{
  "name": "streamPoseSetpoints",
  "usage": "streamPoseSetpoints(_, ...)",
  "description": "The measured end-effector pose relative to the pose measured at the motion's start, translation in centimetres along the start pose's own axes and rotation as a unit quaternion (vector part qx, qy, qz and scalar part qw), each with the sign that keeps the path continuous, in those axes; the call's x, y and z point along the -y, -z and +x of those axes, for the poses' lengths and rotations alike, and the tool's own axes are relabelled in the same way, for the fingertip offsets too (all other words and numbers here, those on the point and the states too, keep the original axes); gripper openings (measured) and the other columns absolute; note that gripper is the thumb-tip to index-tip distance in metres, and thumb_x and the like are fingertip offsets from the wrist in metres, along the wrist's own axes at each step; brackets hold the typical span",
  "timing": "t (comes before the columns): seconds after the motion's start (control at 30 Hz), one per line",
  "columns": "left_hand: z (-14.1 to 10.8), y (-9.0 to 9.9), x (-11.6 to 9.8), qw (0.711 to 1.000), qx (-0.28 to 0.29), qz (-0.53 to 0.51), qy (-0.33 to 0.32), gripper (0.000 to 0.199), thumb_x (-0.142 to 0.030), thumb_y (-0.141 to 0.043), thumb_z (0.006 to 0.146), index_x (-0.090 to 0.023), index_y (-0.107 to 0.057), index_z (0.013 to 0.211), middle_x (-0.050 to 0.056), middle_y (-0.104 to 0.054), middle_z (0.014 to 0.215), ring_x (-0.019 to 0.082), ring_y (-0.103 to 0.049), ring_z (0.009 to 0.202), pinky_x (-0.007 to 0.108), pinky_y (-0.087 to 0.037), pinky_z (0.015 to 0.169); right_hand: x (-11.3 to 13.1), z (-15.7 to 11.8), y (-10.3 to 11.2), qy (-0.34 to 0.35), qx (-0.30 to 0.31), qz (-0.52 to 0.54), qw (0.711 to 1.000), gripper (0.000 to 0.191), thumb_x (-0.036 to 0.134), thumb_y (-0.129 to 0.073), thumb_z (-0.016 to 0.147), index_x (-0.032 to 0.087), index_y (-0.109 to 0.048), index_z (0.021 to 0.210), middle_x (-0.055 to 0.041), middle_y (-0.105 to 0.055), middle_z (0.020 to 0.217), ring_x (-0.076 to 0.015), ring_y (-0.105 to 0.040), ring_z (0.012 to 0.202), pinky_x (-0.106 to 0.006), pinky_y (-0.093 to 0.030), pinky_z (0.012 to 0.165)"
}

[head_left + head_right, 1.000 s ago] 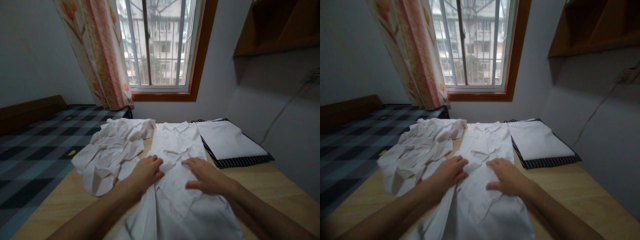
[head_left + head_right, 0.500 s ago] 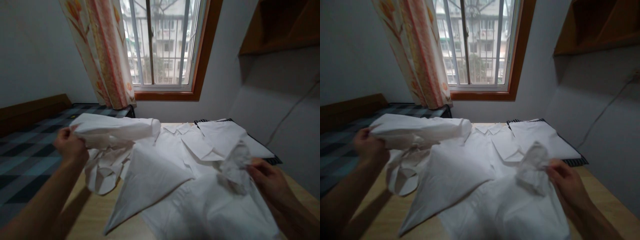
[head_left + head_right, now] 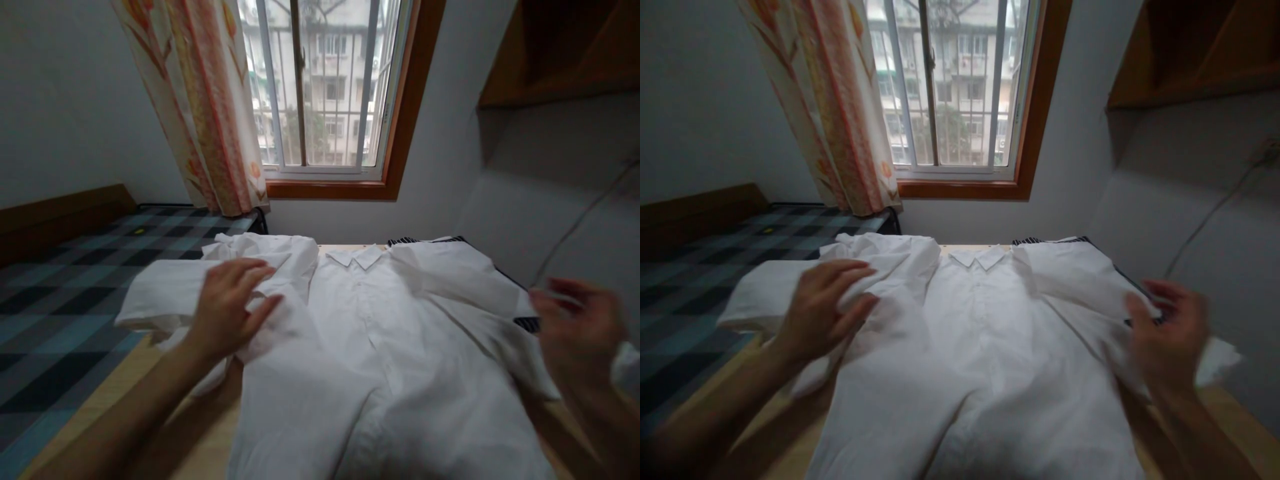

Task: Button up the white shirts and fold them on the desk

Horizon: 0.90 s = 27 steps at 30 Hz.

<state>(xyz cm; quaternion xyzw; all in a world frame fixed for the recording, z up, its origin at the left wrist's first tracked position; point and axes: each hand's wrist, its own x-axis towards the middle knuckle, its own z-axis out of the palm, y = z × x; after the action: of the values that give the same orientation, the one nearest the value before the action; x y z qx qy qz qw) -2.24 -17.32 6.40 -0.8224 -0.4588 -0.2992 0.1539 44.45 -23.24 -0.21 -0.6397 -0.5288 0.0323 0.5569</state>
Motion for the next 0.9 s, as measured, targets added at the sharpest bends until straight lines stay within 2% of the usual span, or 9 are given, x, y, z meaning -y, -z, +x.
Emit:
streamPoseSetpoints(0.03,0.2,-1.0,-2.0,0.995,0.079,-0.022,-0.062,0.043,-0.056,-0.050,0.087,-0.026,-0.056,0.117,0.007,-0.058,0.123,0.030,-0.051,0.116,0.046,-0.037,0.101,1.1,-0.1,-1.7,0.049,-0.001,-0.046,0.998,0.041,0.053,-0.055,0.085,0.028,-0.055,0.117,-0.0164,-0.056,0.122,-0.0335,-0.051,0.115,-0.052,-0.039,0.095)
streamPoseSetpoints(0.1,0.0,-3.4,-5.3,0.969,0.205,-0.051,-0.128,0.058,-0.065,-0.057,0.080,-0.025,-0.055,0.121,0.010,-0.057,0.126,0.030,-0.052,0.114,0.045,-0.040,0.097,3.2,-0.8,-5.8,0.175,0.144,-0.117,0.967,0.040,0.049,-0.056,0.084,0.022,-0.056,0.114,-0.0156,-0.057,0.121,-0.0335,-0.050,0.117,-0.051,-0.037,0.100)
streamPoseSetpoints(0.13,-0.3,-4.8,-6.5,0.955,0.252,-0.059,-0.142,0.061,-0.067,-0.059,0.077,-0.023,-0.056,0.118,0.011,-0.059,0.122,0.030,-0.055,0.109,0.044,-0.043,0.092,4.0,-1.3,-7.9,0.192,0.204,-0.141,0.949,0.044,0.049,-0.058,0.084,0.021,-0.055,0.117,-0.0148,-0.057,0.122,-0.0326,-0.050,0.117,-0.049,-0.037,0.100)
streamPoseSetpoints(0.23,-1.6,-8.4,-8.1,0.938,0.315,-0.059,-0.135,0.057,-0.070,-0.058,0.076,-0.017,-0.061,0.098,0.012,-0.062,0.104,0.028,-0.059,0.092,0.039,-0.047,0.079,5.5,-3.1,-13.2,0.147,0.307,-0.243,0.909,0.047,0.050,-0.057,0.085,0.016,-0.055,0.118,-0.0165,-0.060,0.116,-0.0302,-0.056,0.108,-0.043,-0.043,0.089)
streamPoseSetpoints(0.33,-2.7,-10.1,-7.6,0.931,0.336,-0.064,-0.126,0.045,-0.059,-0.044,0.090,-0.017,-0.061,0.086,0.010,-0.065,0.090,0.024,-0.062,0.079,0.035,-0.047,0.070,6.2,-4.5,-16.2,0.138,0.341,-0.323,0.872,0.037,0.048,-0.056,0.087,0.014,-0.059,0.104,-0.0166,-0.062,0.106,-0.0304,-0.058,0.099,-0.038,-0.043,0.078)
streamPoseSetpoints(0.43,-3.2,-10.2,-6.7,0.919,0.358,-0.072,-0.150,0.041,-0.041,-0.035,0.097,-0.018,-0.063,0.079,0.008,-0.067,0.078,0.022,-0.065,0.072,0.032,-0.047,0.066,6.6,-5.1,-17.3,0.138,0.356,-0.321,0.867,0.015,0.029,-0.049,0.089,0.017,-0.059,0.089,-0.0113,-0.065,0.093,-0.0230,-0.060,0.083,-0.031,-0.039,0.068)
streamPoseSetpoints(0.6,-2.4,-9.4,-6.3,0.914,0.392,-0.023,-0.098,0.035,-0.030,-0.042,0.087,-0.016,-0.068,0.069,0.014,-0.070,0.072,0.027,-0.068,0.067,0.036,-0.048,0.062,6.6,-5.8,-17.1,0.137,0.319,-0.138,0.928,0.015,0.021,-0.046,0.084,0.021,-0.047,0.069,-0.0014,-0.057,0.068,-0.0150,-0.051,0.063,-0.027,-0.033,0.060)
streamPoseSetpoints(0.77,3.4,-10.0,-6.5,0.885,0.461,-0.059,-0.019,0.025,-0.027,-0.050,0.078,-0.015,-0.069,0.067,0.013,-0.070,0.068,0.026,-0.068,0.066,0.033,-0.049,0.062,6.6,-7.2,-16.3,0.198,0.291,-0.034,0.935,0.016,0.024,-0.047,0.082,0.023,-0.041,0.066,0.0008,-0.048,0.063,-0.0145,-0.044,0.059,-0.027,-0.032,0.058)
streamPoseSetpoints(0.9,8.7,-13.9,-6.6,0.904,0.358,-0.191,0.137,0.026,-0.031,-0.050,0.084,-0.013,-0.068,0.089,0.008,-0.071,0.074,0.018,-0.066,0.061,0.028,-0.049,0.063,7.2,-8.4,-16.3,0.243,0.357,-0.093,0.897,0.011,0.020,-0.053,0.080,0.021,-0.048,0.070,-0.0008,-0.053,0.068,-0.0160,-0.048,0.066,-0.028,-0.034,0.063)
